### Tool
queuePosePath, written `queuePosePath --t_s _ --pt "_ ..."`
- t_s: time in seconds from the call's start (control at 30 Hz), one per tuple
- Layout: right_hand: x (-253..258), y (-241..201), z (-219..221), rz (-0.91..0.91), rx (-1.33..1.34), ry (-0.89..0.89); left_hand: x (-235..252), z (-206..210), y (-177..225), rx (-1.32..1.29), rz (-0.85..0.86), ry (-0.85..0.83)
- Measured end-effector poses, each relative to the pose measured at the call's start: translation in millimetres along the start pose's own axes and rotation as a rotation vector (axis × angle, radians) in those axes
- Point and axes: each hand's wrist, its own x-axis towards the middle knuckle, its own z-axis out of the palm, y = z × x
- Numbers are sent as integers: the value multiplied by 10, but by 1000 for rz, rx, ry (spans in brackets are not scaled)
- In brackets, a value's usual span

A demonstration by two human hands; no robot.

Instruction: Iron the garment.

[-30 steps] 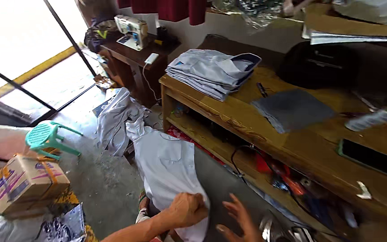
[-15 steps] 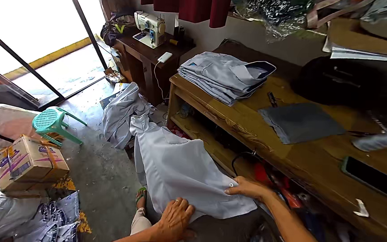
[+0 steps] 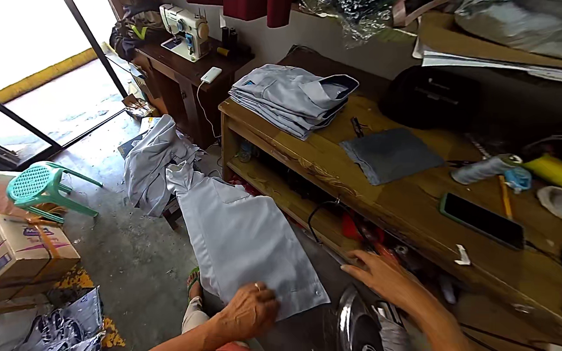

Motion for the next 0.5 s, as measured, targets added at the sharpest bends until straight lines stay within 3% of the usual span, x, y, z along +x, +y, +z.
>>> queuePosePath --t_s 0.07,0.17,0.27,0.4,0.5 --pt "-481 215 60 57 40 87 189 116 -87 111 16 33" --pt "-1086 336 257 175 197 55 236 414 -59 149 104 -31" --pt "-1323 247 602 224 411 113 180 478 56 91 186 -47" --pt "-1298 100 1053 310 720 326 151 244 -139 7 107 104" --pt "-1388 -224 917 320 695 324 262 -281 -731 56 -89 280"
